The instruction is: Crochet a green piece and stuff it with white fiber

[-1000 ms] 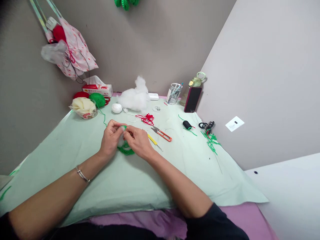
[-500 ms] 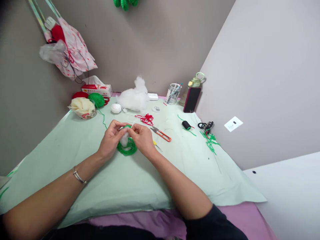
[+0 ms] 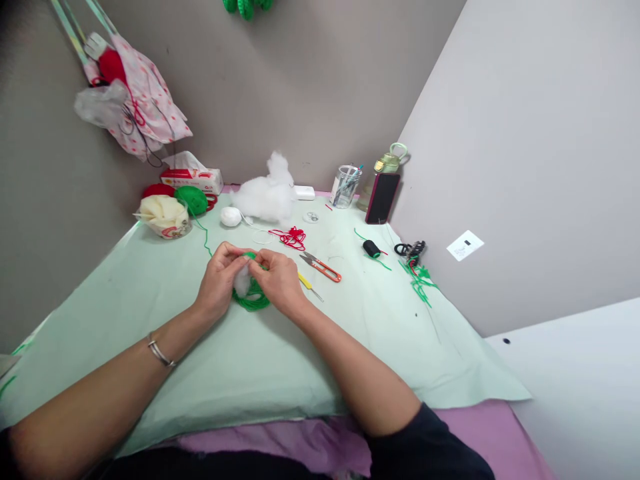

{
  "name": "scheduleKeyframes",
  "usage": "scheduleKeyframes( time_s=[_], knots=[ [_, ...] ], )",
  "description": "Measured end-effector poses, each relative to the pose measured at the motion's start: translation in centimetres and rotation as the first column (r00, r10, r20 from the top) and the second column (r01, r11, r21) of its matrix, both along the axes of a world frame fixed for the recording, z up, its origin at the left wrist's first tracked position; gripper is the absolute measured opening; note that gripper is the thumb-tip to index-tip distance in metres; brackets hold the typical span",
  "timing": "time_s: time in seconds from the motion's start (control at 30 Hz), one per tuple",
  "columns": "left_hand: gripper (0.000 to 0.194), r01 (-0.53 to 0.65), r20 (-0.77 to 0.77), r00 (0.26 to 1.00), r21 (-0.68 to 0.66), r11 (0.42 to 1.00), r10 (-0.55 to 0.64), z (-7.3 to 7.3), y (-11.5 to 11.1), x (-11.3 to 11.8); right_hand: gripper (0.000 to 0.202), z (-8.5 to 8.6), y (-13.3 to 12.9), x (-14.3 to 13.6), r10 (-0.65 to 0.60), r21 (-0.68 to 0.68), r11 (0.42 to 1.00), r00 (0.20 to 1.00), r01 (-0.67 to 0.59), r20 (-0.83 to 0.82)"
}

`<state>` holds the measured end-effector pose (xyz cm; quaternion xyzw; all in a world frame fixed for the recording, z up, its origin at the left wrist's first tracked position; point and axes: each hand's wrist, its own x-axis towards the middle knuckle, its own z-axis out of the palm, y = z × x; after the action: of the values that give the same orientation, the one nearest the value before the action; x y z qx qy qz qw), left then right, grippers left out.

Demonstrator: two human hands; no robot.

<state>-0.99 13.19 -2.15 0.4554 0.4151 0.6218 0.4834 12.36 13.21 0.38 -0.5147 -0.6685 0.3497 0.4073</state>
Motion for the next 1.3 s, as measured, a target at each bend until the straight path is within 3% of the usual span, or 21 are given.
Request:
scheduleKeyframes(
  time_s=[0.23,0.47,0.7,0.9,1.07,1.3],
  knots=[
    [0.034,0.142,-0.004,0.990,-0.004,0.990,-0.142,0.9,-0.5,0.2,0.027,-0.4,1.4,1.4,0.004,-0.011,1.000,0.999,-0.005,-0.033],
    [0.030,0.057,-0.034,0.998,-0.038,0.998,-0.058,0.2,0.5,-0.5,0.020,0.7,-0.4,1.0,0.117,0.034,0.992,0.993,-0.118,0.018],
    [0.020,0.064,-0.006,0.998,-0.052,0.997,-0.064,0.2,0.2,-0.5,0.022,-0.3,0.4,0.4,0.035,0.000,0.999,0.999,-0.035,0.010],
    [0.035,0.132,-0.006,0.991,-0.040,0.990,-0.133,0.8,0.2,-0.4,0.024,-0.3,1.0,1.3,0.010,0.033,0.999,0.999,-0.012,0.048],
    [0.036,0.071,-0.040,0.997,-0.021,0.997,-0.072,0.4,0.9,-0.7,0.013,0.5,0.0,1.5,0.154,0.067,0.985,0.983,-0.161,0.103],
    [0.029,-0.033,-0.079,0.996,-0.007,0.999,0.033,0.1,1.1,-0.8,0.015,0.7,-0.6,0.8,0.158,0.113,0.979,0.981,-0.171,0.115]
  ],
)
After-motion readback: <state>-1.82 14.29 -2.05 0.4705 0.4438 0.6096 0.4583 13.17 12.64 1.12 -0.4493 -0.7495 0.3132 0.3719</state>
